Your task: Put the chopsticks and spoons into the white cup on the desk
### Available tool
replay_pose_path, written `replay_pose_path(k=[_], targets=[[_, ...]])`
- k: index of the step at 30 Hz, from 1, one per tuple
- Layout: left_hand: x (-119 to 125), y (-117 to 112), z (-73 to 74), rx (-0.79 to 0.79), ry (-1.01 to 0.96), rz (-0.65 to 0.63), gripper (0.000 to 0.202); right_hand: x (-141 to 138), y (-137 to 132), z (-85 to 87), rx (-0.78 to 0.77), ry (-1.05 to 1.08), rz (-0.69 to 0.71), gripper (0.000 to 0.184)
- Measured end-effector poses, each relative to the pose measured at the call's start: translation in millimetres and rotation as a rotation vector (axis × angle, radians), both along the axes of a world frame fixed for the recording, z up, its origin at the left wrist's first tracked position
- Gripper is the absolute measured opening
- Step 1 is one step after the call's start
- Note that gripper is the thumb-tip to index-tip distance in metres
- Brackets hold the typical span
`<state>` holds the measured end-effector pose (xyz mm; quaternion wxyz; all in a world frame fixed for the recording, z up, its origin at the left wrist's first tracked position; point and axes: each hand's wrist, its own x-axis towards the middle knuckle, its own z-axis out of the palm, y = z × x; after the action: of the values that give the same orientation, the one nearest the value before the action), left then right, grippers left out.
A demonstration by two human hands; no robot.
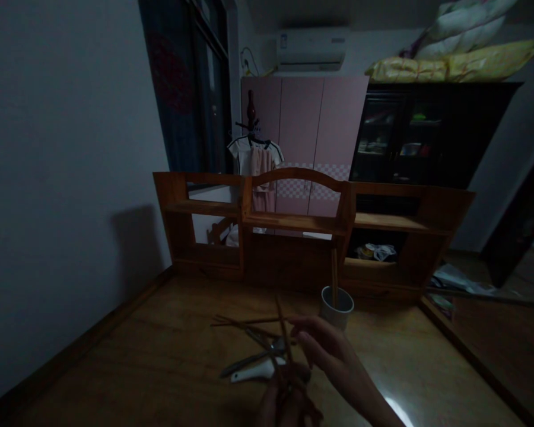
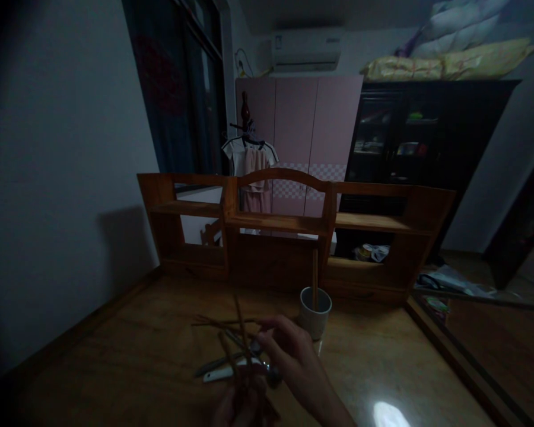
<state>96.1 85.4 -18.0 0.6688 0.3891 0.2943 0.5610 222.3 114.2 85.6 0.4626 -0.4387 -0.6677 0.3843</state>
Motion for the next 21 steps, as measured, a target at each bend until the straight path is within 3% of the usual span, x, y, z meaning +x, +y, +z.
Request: replay_pose_path(k=[3, 6, 14, 17, 19, 21], targets=[[20.8, 8.5, -1.5, -0.01, 0.058, -0.168, 0.049, 10.2, -27.7, 28.4, 0.074, -0.107, 0.008, 0.024], [32.5, 13.8, 5.4, 0.016, 0.041, -0.249, 0.052, 27.2, -40.0, 36.2, 0.105, -0.179, -0.03, 0.021], [36.9, -1.7, 30.9, 0.157, 0.052, -0.209, 0.048, 44.9, -48.3, 32.5, 0.12, -0.22, -0.08, 0.017], [41.6, -1.9, 32.7, 0.099, 0.052, -0.232, 0.053, 45.0, -48.4, 26.0, 0.14, -0.279, -0.081, 0.017], [42.1, -0.6, 33.5, 0.043, 0.086, -0.263, 0.058, 50.9, -55.7, 18.3, 0.193, -0.321, -0.175, 0.023], [38.9, 1.1, 33.6, 0.011, 0.18, -0.273, 0.06, 61.2, -71.6, 8.6, 0.264, -0.366, -0.378, 0.029]])
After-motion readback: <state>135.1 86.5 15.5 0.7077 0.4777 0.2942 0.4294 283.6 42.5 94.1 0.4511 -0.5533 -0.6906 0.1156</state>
